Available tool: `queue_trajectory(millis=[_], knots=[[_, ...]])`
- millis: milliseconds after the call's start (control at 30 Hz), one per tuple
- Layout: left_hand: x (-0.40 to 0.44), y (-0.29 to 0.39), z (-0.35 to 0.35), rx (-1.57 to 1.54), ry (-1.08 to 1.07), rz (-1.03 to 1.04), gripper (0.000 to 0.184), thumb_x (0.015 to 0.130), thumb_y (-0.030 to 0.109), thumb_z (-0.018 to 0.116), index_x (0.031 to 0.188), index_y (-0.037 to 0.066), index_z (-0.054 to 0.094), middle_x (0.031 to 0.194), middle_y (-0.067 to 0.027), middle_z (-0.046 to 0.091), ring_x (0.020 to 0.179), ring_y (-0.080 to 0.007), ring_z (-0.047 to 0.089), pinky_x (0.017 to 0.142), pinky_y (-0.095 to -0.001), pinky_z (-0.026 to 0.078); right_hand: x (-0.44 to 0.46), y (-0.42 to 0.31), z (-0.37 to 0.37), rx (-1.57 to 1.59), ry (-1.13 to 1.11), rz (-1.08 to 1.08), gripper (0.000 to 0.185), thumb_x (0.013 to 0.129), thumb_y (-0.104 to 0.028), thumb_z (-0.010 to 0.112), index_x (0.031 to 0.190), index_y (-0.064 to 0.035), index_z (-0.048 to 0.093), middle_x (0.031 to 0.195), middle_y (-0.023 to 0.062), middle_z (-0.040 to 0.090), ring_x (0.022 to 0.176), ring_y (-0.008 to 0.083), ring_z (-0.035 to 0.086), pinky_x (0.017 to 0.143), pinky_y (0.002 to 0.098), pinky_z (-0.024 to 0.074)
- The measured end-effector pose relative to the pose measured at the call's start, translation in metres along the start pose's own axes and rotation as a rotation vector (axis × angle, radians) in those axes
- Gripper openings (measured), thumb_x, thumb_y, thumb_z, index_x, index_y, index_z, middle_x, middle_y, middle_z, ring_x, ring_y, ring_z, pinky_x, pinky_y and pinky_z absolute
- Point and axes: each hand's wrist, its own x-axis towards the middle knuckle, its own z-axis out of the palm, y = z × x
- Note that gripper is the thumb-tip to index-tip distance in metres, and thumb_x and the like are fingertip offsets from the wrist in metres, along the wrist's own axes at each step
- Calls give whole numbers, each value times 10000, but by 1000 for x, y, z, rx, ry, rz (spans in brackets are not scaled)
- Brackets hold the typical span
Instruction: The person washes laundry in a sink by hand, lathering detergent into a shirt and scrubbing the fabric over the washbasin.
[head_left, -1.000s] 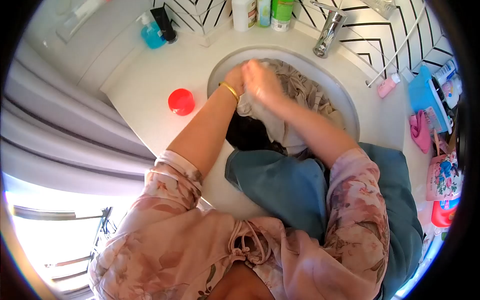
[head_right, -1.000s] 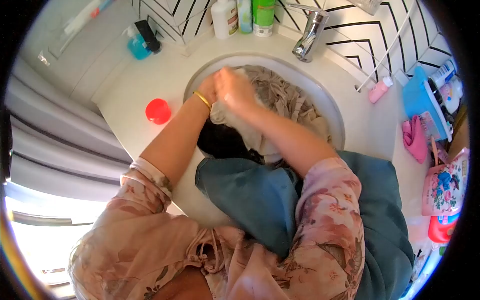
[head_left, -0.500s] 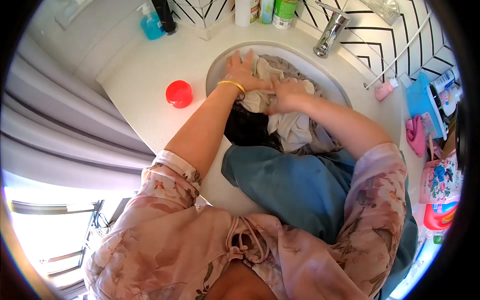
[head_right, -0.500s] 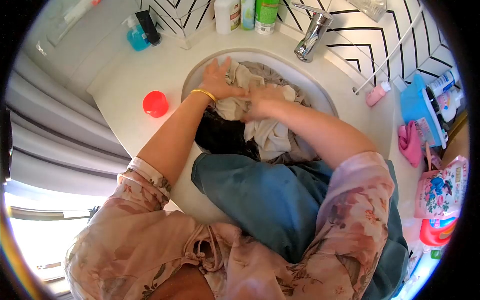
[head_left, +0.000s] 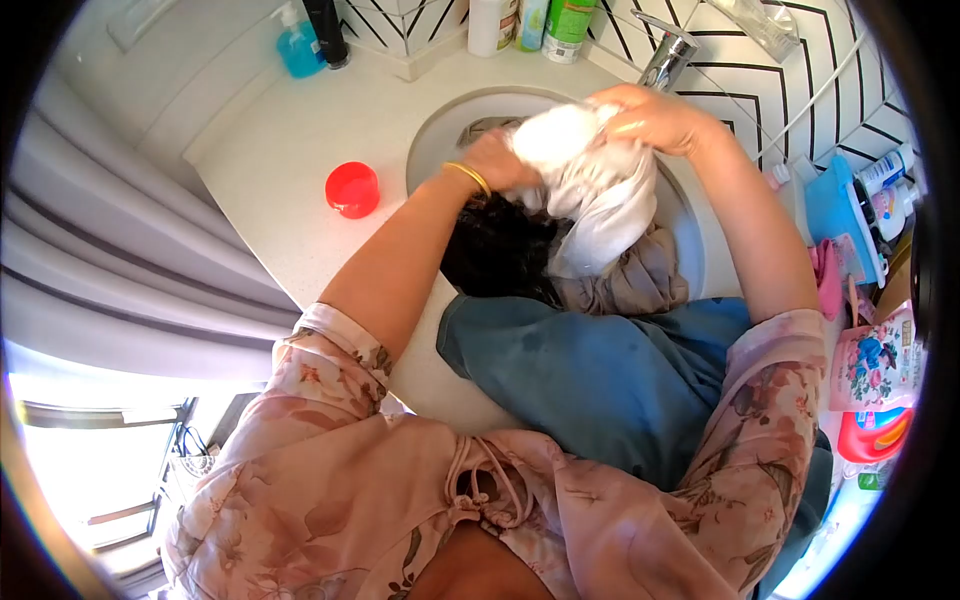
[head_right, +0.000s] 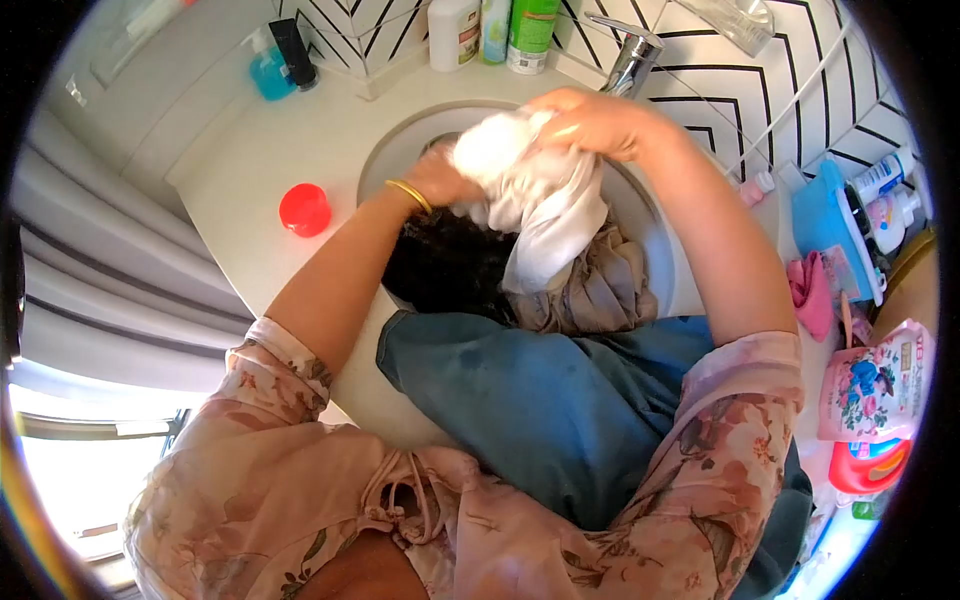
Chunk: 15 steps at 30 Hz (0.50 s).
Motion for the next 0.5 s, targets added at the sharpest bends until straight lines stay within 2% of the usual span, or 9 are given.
queue_trajectory(millis=[33, 100, 200, 233, 300, 333, 400, 467, 500], knots=[[1, -8, 7, -81, 378, -158, 680, 534, 262, 729, 1097, -21, 474, 989, -178, 577, 871, -217, 563, 697, -305, 479, 0, 6, -7, 32, -21, 45, 397, 695, -23, 515, 1091, -36, 494, 915, 53, 573, 758, 106, 543, 636, 238, 445], [11, -27, -3, -691, 262, -105, 672, 524, 242, 731, 1093, -13, 480, 978, -196, 570, 862, -208, 555, 739, -297, 465, 5, 16, -21, 97, -59, 126, 437, 705, -15, 517, 1136, -56, 462, 958, 40, 558, 789, 100, 540, 647, 229, 446], [7, -30, -5, -494, 384, 0, 805, 512, 271, 745, 1185, -19, 411, 988, -197, 565, 884, -255, 554, 815, -306, 442, 5, 25, -12, -686, -245, 370, 458, 701, -122, 578, 1142, -70, 466, 1001, 103, 562, 810, 192, 572, 665, 286, 476], [7, -32, -3, -336, 441, -18, 846, 507, 285, 750, 1216, 4, 385, 1021, -201, 544, 922, -274, 537, 842, -317, 425, 4, 23, -3, -972, -282, 457, 466, 704, -160, 593, 1143, -73, 467, 1020, 122, 560, 810, 224, 582, 665, 311, 487], [8, -39, 4, -18, 550, -53, 929, 498, 313, 760, 1280, 50, 332, 1087, -208, 502, 999, -313, 504, 897, -340, 391, 23, 55, 10, -1241, -266, 366, 532, 681, -213, 615, 1162, -55, 451, 1073, 147, 540, 878, 262, 574, 721, 342, 474], [5, -35, 6, 113, 454, -36, 944, 492, 326, 764, 1291, 86, 323, 1127, -209, 466, 1037, -323, 475, 909, -350, 379, 33, 70, 17, -1378, -255, 316, 567, 670, -240, 626, 1171, -46, 443, 1100, 160, 531, 912, 281, 569, 749, 357, 468], [-5, -21, 12, 375, 254, -2, 976, 479, 352, 771, 1315, 159, 306, 1206, -211, 394, 1114, -343, 416, 935, -368, 353, 38, 76, 40, -936, 111, -81, 613, 657, -280, 634, 1173, -16, 433, 1147, 189, 498, 1030, 296, 513, 836, 370, 421], [-9, -15, 21, 425, 115, -45, 990, 470, 378, 769, 1322, 219, 292, 1233, -204, 356, 1141, -346, 387, 947, -369, 340, 51, 87, 71, -801, 165, -59, 624, 653, -317, 637, 1164, -18, 439, 1118, 188, 507, 1060, 287, 485, 868, 388, 393], [-10, -14, 24, 449, 46, -66, 997, 465, 391, 767, 1326, 248, 285, 1247, -200, 336, 1155, -347, 373, 953, -370, 333, 48, 83, 90, -922, 150, -9, 616, 659, -317, 632, 1165, -23, 439, 1102, 184, 514, 1047, 286, 492, 864, 394, 393]])
